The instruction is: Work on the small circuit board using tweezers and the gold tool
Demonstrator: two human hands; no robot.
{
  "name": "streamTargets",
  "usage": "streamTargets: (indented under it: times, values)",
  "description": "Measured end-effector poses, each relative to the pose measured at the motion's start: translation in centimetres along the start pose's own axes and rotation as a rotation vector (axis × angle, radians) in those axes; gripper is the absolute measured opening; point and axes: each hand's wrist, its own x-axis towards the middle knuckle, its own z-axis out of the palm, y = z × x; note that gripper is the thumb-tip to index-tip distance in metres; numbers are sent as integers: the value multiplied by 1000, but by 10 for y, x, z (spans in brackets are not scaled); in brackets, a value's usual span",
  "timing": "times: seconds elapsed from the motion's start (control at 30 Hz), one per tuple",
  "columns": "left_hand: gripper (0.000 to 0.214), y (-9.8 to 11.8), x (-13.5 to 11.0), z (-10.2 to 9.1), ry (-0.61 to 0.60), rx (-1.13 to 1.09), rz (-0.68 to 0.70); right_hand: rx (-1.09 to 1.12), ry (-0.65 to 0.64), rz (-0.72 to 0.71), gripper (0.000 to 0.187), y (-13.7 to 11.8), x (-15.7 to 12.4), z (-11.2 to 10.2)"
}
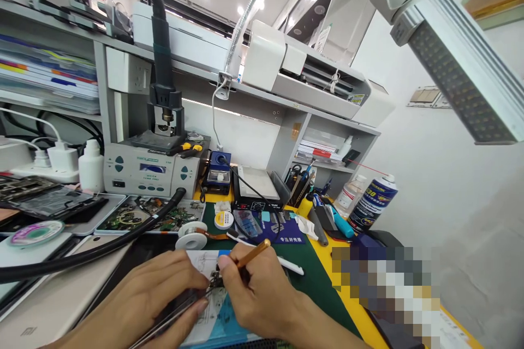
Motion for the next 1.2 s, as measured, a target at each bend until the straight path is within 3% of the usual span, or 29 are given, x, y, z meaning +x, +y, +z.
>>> streamTargets:
  times: [0.1, 0.27, 0.9, 1.2]
  values:
    - [18, -1, 0, -3, -119, 26, 40, -11, -26, 0, 32, -1, 0, -1]
    - [17, 3, 0, -8, -214, 3, -25, -35, -71, -5, 33, -2, -1, -2]
    - [13, 9, 2, -11, -191, -9, -61, -11, -97, 5, 32, -1, -1, -2]
    - [14, 8, -2, -10, -303, -69, -113, -4, -83, -21, 33, 1, -1, 0]
